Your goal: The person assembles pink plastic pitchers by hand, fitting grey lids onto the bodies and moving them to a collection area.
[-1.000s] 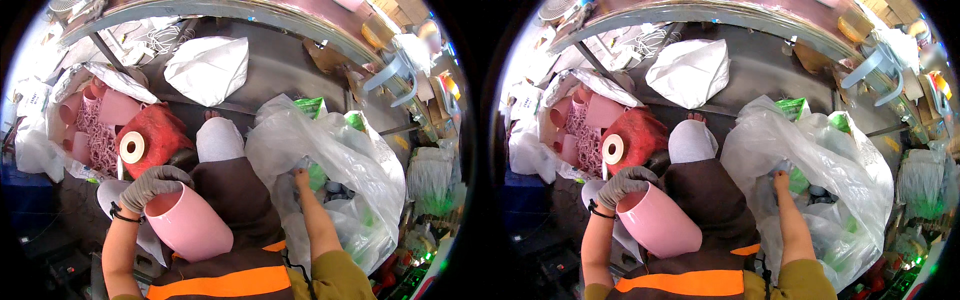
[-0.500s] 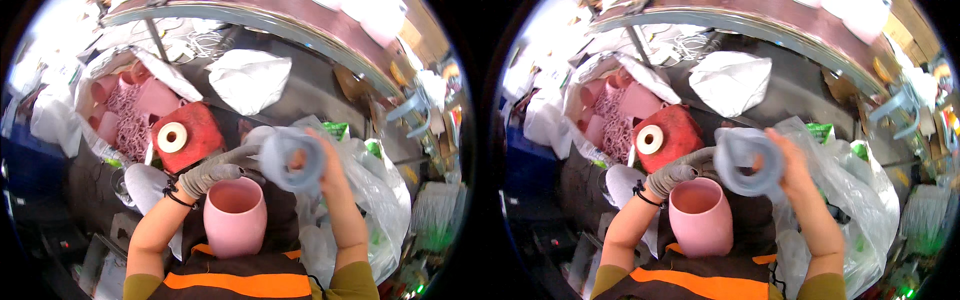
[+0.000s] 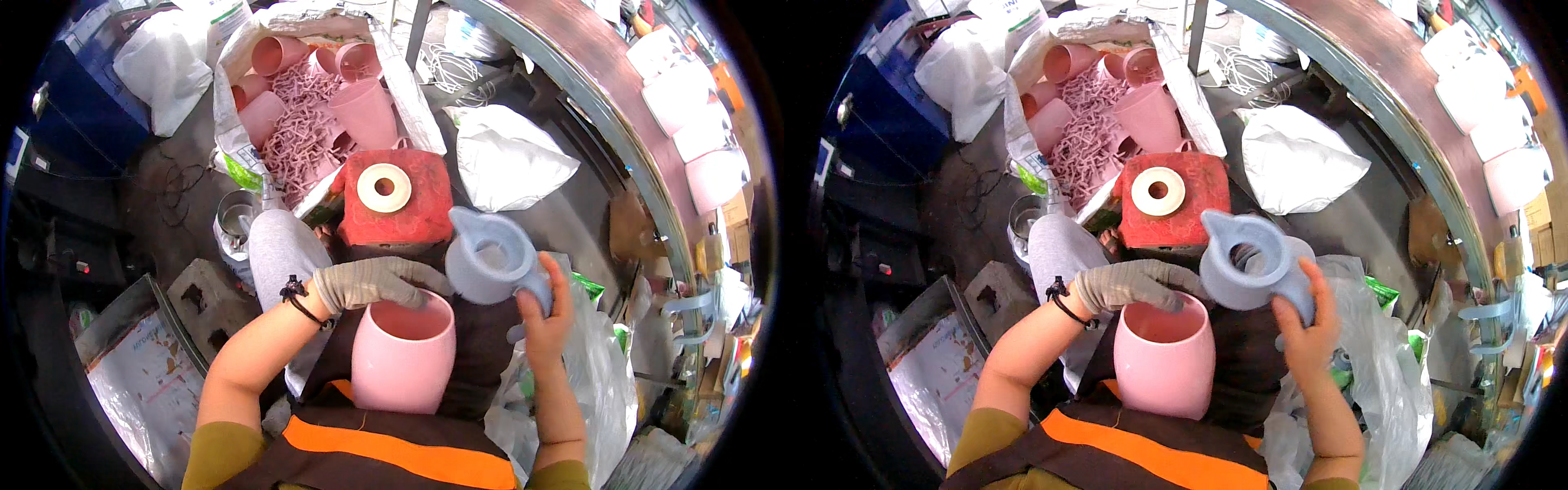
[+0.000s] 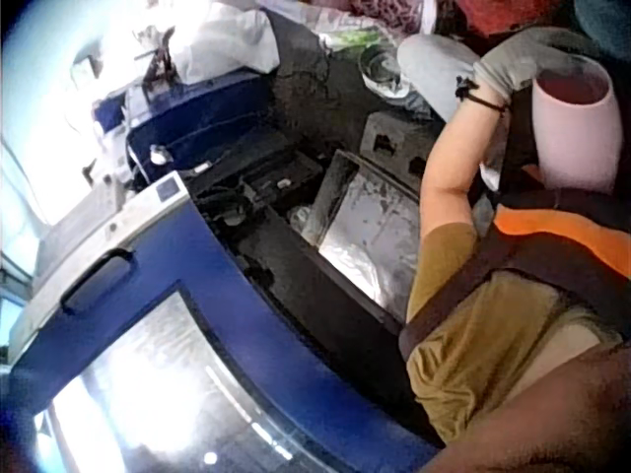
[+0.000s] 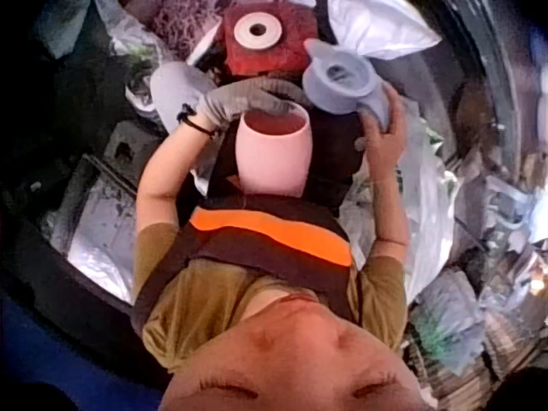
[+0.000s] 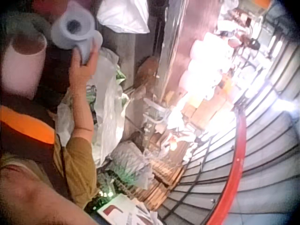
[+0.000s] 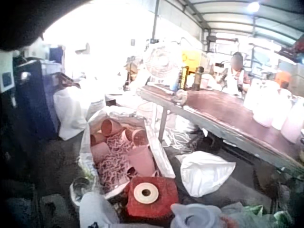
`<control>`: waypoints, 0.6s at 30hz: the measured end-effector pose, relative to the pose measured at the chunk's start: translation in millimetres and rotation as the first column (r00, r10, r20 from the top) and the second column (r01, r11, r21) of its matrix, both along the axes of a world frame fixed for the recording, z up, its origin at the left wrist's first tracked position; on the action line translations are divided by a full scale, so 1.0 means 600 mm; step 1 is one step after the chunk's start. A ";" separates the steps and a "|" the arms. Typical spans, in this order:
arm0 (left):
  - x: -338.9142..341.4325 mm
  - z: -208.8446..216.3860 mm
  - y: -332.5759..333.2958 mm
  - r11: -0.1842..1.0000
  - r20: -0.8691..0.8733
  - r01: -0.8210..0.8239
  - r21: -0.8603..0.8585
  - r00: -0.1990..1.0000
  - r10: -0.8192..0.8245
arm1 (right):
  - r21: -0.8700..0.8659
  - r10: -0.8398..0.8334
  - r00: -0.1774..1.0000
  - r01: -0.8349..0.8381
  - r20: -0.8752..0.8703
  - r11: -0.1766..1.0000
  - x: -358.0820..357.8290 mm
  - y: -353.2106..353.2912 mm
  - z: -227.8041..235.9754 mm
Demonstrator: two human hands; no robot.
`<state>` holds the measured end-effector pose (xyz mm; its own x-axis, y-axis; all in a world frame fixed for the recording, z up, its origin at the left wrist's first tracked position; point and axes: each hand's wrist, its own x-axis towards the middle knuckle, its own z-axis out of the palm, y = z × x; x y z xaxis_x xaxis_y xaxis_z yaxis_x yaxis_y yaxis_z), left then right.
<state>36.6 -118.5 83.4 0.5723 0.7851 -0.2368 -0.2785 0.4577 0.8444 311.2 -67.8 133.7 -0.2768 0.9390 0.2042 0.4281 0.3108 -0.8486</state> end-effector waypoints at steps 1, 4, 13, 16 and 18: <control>-0.003 -0.012 0.007 1.000 -0.116 -0.003 0.018 0.993 0.005 | -0.171 -0.013 0.991 -0.010 -0.135 0.985 0.002 0.009 0.013; 0.004 -0.038 0.025 0.986 -0.450 -0.070 0.152 0.883 0.133 | -0.498 -0.100 0.884 -0.160 -0.456 0.852 0.009 0.034 0.034; 0.063 -0.096 -0.015 0.870 0.468 -0.289 -0.399 0.752 0.464 | -0.827 -0.091 0.926 -0.279 -0.366 0.489 -0.008 0.060 0.011; 0.065 -0.084 -0.017 0.879 0.657 -0.152 -0.451 0.610 0.443 | -0.835 -0.069 0.938 -0.267 -0.340 0.482 -0.010 0.063 0.003; 0.065 -0.086 -0.019 0.876 0.686 -0.120 -0.467 0.576 0.444 | -0.833 -0.058 0.946 -0.249 -0.317 0.494 -0.012 0.064 0.003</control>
<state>75.8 -129.8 31.7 0.4266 0.8983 -0.1056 -0.8983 0.4344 0.0663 303.9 -29.6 135.2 -0.4540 0.6569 -0.6020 0.1535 -0.6078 -0.7791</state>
